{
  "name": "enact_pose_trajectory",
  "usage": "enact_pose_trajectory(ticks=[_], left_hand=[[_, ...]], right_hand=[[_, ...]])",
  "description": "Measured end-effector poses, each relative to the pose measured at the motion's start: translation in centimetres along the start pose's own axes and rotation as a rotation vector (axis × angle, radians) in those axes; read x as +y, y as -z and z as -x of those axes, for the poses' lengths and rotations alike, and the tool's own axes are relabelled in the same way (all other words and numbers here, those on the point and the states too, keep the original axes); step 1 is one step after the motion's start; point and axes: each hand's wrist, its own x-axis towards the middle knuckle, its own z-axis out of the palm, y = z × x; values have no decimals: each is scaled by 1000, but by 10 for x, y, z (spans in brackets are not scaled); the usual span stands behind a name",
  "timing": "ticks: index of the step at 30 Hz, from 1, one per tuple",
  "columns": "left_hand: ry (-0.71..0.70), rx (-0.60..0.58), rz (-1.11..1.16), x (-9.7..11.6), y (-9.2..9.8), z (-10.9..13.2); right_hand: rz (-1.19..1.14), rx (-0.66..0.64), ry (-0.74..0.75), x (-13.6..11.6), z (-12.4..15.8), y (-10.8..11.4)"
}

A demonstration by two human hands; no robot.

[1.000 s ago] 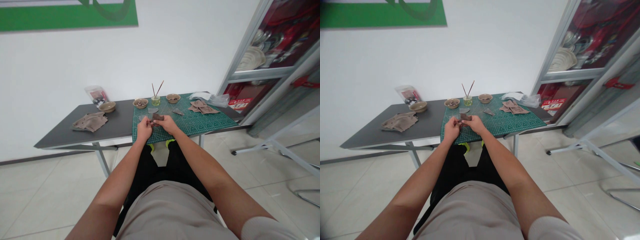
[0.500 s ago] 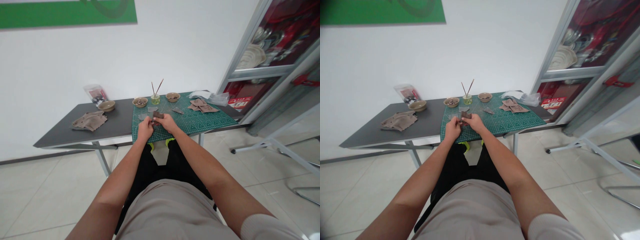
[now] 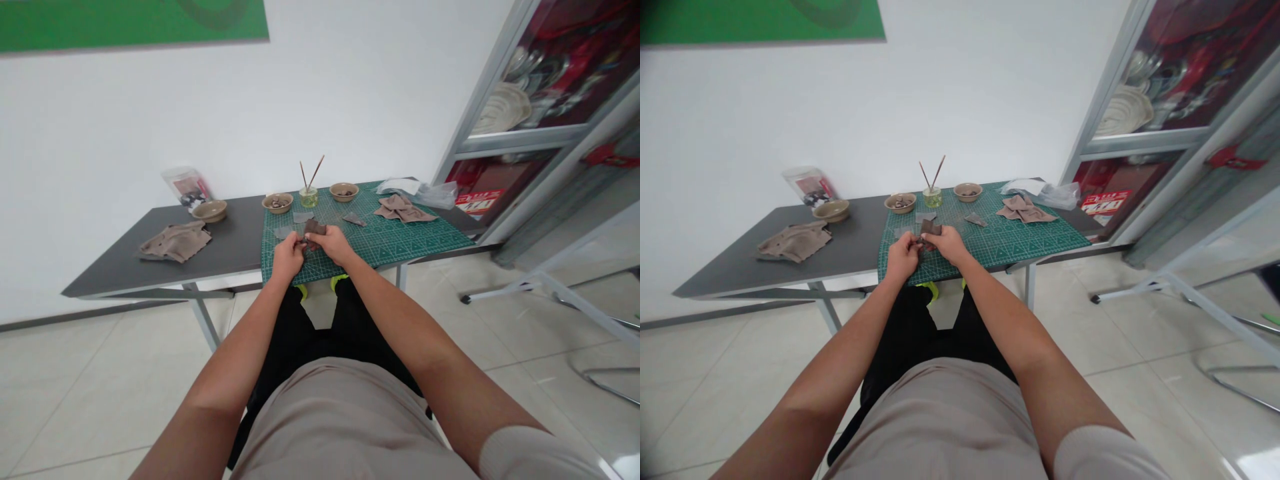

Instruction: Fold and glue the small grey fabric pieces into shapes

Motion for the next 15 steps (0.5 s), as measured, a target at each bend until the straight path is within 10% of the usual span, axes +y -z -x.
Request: enact_pose_trajectory(ticks=[6, 15], left_hand=[[-1, 108, 88, -5, 0, -4], [72, 141, 352, -13, -3, -7]], right_hand=[[-120, 123, -41, 1, -2, -4], [-309, -57, -123, -6, 1, 10]])
